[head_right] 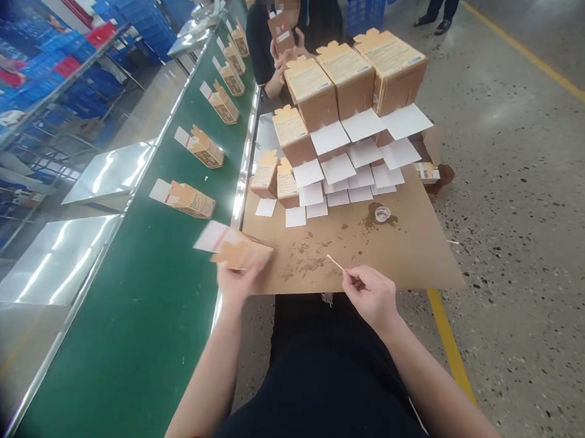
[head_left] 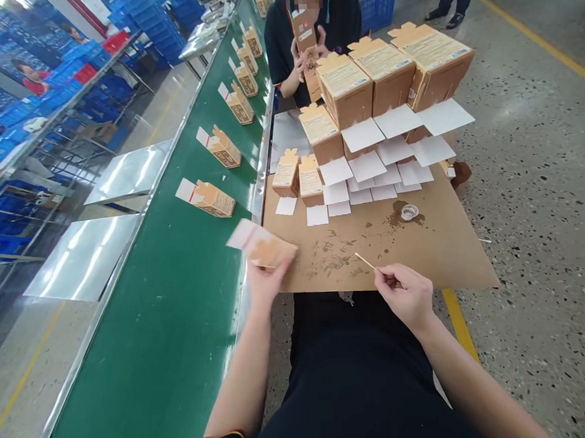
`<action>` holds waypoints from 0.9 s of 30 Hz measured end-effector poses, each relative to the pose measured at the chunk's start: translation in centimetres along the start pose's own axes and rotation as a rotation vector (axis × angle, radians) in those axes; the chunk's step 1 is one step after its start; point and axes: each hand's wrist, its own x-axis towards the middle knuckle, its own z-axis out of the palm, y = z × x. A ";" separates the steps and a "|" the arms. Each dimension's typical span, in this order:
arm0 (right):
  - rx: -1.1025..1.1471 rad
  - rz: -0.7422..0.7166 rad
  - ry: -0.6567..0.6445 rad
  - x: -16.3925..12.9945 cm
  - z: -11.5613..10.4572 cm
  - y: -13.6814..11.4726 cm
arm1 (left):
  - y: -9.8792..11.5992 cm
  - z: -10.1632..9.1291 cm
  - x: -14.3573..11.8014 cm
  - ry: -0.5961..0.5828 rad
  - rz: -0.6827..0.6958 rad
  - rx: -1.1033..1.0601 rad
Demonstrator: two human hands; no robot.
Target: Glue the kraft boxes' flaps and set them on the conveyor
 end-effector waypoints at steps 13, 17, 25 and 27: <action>0.065 -0.012 -0.015 2.7 -0.8 2.2 | -4.3 -11.1 7.0 0.504 -0.119 0.119; 0.009 0.043 0.077 2.3 -3.2 3.9 | -4.9 -8.9 2.8 0.637 0.180 0.105; -0.051 0.144 0.113 1.6 -4.3 3.2 | 3.4 3.9 14.8 0.099 0.109 -0.067; -0.036 0.119 0.109 1.7 -4.0 2.4 | 5.5 7.7 19.0 -0.071 -0.028 0.004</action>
